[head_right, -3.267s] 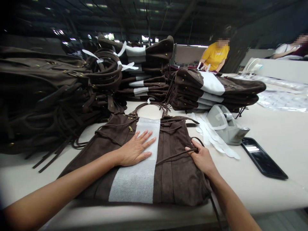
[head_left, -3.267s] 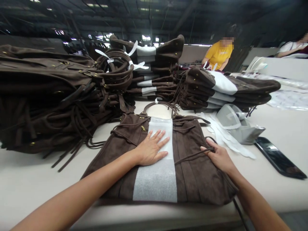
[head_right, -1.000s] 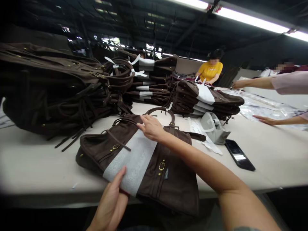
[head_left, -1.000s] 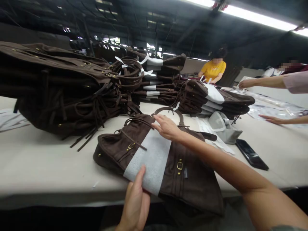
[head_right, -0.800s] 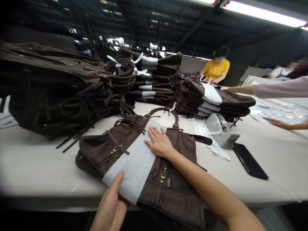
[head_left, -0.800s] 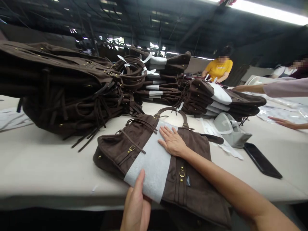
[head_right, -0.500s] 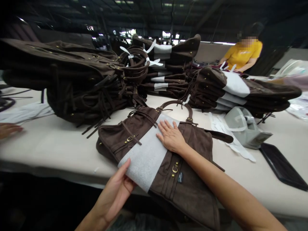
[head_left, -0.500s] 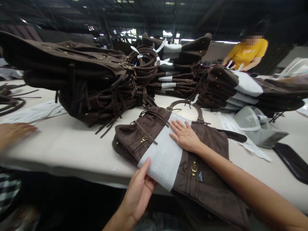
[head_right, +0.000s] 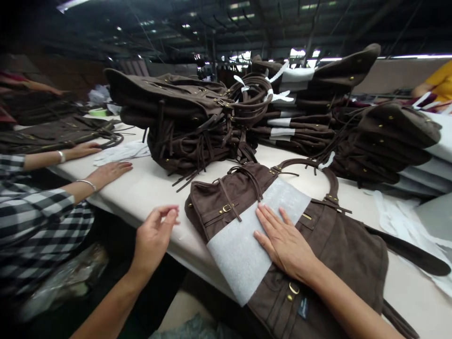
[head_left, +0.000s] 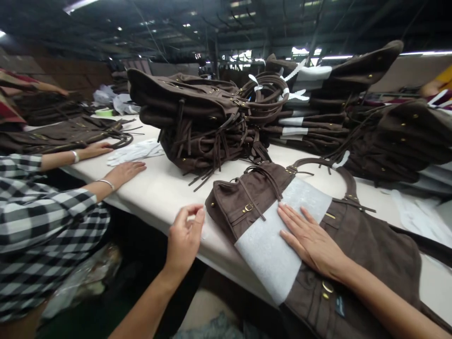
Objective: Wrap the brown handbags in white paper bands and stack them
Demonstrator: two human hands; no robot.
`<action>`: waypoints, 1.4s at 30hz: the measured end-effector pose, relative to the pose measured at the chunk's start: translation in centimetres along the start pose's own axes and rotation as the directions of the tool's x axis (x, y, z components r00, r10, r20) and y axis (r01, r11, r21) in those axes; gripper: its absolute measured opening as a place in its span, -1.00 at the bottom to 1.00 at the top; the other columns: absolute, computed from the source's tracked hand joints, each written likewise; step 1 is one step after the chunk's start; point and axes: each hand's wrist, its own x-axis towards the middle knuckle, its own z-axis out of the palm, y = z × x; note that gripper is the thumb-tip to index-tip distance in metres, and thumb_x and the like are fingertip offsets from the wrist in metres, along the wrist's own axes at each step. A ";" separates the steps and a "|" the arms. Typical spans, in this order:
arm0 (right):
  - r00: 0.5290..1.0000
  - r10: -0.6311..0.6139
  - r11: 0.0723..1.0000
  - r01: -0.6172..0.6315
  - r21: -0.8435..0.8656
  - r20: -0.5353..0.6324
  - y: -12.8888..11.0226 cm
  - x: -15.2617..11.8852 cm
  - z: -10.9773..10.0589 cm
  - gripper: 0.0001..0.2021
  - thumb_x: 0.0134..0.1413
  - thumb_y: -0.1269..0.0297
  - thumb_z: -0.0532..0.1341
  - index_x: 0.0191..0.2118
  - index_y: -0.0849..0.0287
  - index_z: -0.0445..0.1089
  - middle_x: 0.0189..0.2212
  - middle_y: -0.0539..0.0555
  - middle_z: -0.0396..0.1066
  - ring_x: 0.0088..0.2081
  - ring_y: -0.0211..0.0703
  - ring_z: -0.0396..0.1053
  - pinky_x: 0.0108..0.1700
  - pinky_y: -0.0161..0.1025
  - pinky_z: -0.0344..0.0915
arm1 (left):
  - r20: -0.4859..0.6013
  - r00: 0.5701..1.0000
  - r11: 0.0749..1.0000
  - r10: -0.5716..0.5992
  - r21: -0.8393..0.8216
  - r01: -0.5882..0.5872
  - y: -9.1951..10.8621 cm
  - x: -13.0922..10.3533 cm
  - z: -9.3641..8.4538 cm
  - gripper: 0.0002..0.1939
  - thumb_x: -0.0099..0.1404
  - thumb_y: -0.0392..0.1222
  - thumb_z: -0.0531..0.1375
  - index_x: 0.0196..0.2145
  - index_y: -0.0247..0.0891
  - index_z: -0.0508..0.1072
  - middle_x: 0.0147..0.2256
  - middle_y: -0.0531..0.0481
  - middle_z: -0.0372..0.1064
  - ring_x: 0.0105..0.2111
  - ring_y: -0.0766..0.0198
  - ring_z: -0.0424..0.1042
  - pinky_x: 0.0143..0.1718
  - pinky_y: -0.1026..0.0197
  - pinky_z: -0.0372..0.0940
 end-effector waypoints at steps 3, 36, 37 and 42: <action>0.998 -0.013 1.000 0.013 0.015 -0.053 -0.1 0.0 0.5 -0.45 0.37 0.04 -0.13 0.35 0.19 -0.01 0.33 0.11 -0.03 0.33 -0.08 -0.02 0.35 0.13 -0.10 | -0.031 0.977 0.976 0.210 0.066 -0.208 0.4 4.4 0.0 -0.51 0.28 0.10 0.15 0.03 -0.28 0.37 0.00 -0.16 0.33 -0.03 0.17 0.36 0.00 0.15 0.29; 0.926 -0.299 0.705 0.376 0.601 -0.229 -13.0 9.0 -0.5 -0.74 -0.05 0.50 0.13 -0.26 0.14 0.51 -0.53 -0.02 0.34 -0.44 -0.24 0.18 -0.33 -0.27 0.14 | 0.317 0.885 0.734 -0.340 -0.499 0.460 -1.5 1.8 1.8 -0.48 0.16 -0.04 0.27 -0.01 -0.25 0.18 -0.45 0.07 0.40 -0.52 0.33 0.39 -0.46 0.30 0.29; 0.938 -0.275 0.687 0.344 0.640 -0.209 -12.9 9.2 -0.6 -0.74 -0.04 0.50 0.13 -0.28 0.15 0.52 -0.53 -0.02 0.35 -0.44 -0.25 0.20 -0.33 -0.28 0.14 | 0.277 0.905 0.814 -0.324 -0.406 0.416 -1.5 2.1 1.7 -0.45 0.18 -0.06 0.24 0.04 -0.24 0.14 -0.46 0.10 0.37 -0.54 0.33 0.37 -0.48 0.31 0.28; 0.952 -0.270 0.669 0.294 0.683 -0.145 -12.8 9.5 -0.4 -0.76 -0.03 0.47 0.15 -0.31 0.15 0.55 -0.54 -0.02 0.36 -0.44 -0.25 0.23 -0.33 -0.29 0.15 | 0.089 0.996 0.977 0.007 0.211 -0.026 -0.7 3.9 1.2 -0.48 0.15 -0.27 0.22 0.08 -0.10 0.29 -0.16 -0.03 0.31 -0.25 0.23 0.40 -0.25 0.18 0.33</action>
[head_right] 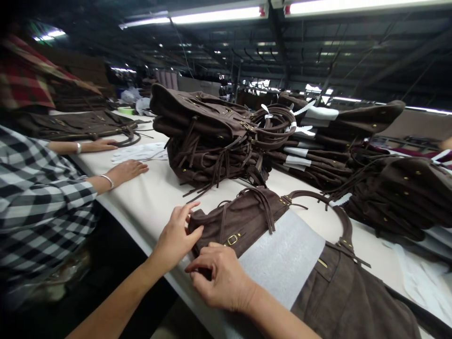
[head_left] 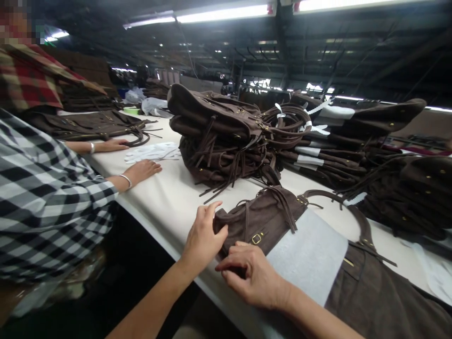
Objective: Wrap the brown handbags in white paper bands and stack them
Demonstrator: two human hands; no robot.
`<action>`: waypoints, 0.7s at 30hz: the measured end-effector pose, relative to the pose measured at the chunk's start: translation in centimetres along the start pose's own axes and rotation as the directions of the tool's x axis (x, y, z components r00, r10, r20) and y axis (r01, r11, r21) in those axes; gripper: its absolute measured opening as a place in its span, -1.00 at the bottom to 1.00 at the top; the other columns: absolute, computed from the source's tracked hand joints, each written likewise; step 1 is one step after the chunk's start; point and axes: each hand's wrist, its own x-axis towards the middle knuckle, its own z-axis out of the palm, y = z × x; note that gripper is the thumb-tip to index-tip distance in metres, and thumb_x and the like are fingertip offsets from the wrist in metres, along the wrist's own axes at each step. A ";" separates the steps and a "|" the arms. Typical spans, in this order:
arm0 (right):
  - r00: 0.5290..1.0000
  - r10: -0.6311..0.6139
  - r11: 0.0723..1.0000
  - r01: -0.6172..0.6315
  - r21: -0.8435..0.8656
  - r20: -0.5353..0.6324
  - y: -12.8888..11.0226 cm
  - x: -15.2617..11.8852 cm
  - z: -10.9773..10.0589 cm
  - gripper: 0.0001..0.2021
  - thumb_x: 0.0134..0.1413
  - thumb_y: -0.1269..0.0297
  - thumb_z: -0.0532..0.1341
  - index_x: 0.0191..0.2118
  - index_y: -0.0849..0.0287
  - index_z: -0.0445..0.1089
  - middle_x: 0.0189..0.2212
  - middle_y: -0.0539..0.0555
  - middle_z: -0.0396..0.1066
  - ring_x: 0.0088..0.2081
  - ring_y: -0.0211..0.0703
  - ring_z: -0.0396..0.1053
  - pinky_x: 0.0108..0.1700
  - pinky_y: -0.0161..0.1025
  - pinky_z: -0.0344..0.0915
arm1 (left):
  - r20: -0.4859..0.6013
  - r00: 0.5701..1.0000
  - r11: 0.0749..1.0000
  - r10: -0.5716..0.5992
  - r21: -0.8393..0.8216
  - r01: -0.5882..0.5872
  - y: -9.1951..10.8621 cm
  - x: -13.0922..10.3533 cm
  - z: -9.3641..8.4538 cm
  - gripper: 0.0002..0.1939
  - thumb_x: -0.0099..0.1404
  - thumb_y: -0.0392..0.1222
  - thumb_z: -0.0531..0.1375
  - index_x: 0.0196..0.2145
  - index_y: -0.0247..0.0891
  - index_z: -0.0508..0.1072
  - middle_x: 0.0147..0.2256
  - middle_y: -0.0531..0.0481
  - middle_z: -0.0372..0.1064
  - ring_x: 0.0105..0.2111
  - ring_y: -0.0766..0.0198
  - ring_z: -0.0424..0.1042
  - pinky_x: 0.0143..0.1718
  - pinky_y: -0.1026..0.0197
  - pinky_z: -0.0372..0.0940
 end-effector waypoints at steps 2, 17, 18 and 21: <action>1.000 0.015 1.000 -0.015 -0.013 0.016 0.0 0.0 0.0 -0.77 -0.02 0.46 0.16 -0.31 0.14 0.55 -0.55 -0.02 0.36 -0.44 -0.25 0.23 -0.32 -0.28 0.14 | 0.003 0.989 0.983 0.145 0.112 -0.145 0.3 0.2 -0.2 -0.69 0.16 -0.28 0.25 -0.11 -0.13 0.43 -0.14 -0.03 0.29 -0.18 0.21 0.37 -0.15 0.16 0.30; 0.983 0.165 0.942 -0.180 0.284 0.074 -0.7 0.4 -0.8 -0.80 0.18 0.27 0.19 -0.21 0.17 0.57 -0.52 0.00 0.35 -0.46 -0.30 0.29 -0.38 -0.33 0.18 | -0.156 0.983 0.990 -0.097 -0.114 0.080 -2.3 -1.0 1.2 -0.52 0.37 0.03 0.05 -0.63 -0.22 0.08 -0.65 0.16 -0.04 -0.59 0.38 0.02 -0.50 0.28 0.00; 0.979 0.192 0.925 -0.202 0.323 0.063 -0.8 0.4 -1.1 -0.79 0.19 0.24 0.19 -0.20 0.17 0.56 -0.49 0.00 0.35 -0.47 -0.31 0.29 -0.40 -0.34 0.20 | -0.185 0.979 0.994 -0.089 -0.084 0.074 -2.3 -1.1 1.5 -0.55 0.38 0.02 0.03 -0.62 -0.22 0.10 -0.64 0.15 0.00 -0.59 0.37 0.04 -0.49 0.28 0.01; 0.976 0.212 0.940 -0.191 0.283 -0.047 -1.2 0.2 -2.5 -0.77 0.23 0.22 0.16 -0.15 0.17 0.52 -0.38 0.05 0.38 -0.42 -0.28 0.34 -0.39 -0.34 0.30 | -0.273 0.962 0.999 -0.004 0.036 0.014 -2.4 -1.7 2.2 -0.67 0.39 -0.05 0.03 -0.51 -0.21 0.24 -0.56 0.10 0.20 -0.54 0.33 0.20 -0.43 0.26 0.08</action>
